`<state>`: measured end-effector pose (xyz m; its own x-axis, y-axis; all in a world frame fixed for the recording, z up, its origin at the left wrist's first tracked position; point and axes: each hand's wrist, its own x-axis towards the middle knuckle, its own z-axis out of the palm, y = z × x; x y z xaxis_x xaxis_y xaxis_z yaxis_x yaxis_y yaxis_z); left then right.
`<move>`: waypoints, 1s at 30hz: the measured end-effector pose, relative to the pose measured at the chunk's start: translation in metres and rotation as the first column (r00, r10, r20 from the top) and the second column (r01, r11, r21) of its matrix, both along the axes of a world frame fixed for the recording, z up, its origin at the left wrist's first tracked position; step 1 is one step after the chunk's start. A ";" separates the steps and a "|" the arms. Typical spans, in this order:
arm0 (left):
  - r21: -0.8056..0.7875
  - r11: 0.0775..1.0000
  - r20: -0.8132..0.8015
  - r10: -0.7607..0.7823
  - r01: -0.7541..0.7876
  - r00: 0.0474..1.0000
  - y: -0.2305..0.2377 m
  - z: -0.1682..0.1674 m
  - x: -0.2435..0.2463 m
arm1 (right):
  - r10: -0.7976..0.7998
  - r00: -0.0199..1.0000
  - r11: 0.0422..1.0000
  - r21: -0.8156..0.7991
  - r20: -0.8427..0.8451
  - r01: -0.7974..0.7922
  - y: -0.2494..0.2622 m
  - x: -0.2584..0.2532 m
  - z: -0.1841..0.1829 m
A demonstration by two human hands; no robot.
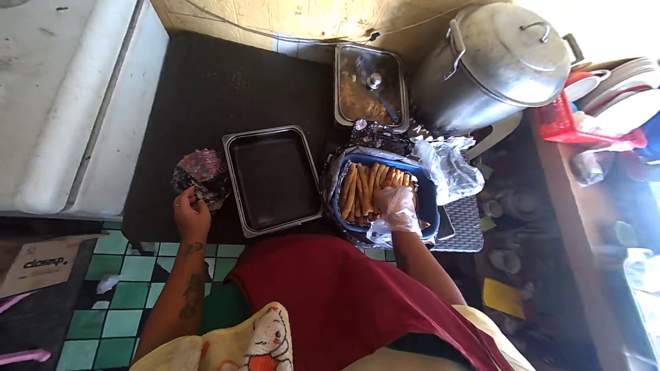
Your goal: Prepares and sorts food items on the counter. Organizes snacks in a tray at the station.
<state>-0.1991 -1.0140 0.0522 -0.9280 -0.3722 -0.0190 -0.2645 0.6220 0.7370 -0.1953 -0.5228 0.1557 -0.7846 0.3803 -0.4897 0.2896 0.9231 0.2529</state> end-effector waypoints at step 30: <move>-0.312 0.940 -0.125 0.105 -0.139 0.987 -0.081 -0.042 0.043 | 0.018 0.999 1.000 0.018 0.046 -0.018 -0.028 0.006 0.012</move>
<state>-0.1558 -1.0950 0.0101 -0.8653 -0.4530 0.2147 -0.2848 0.7967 0.5330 -0.1897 -0.5503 0.1674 -0.7685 0.3756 -0.5181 0.2608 0.9232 0.2825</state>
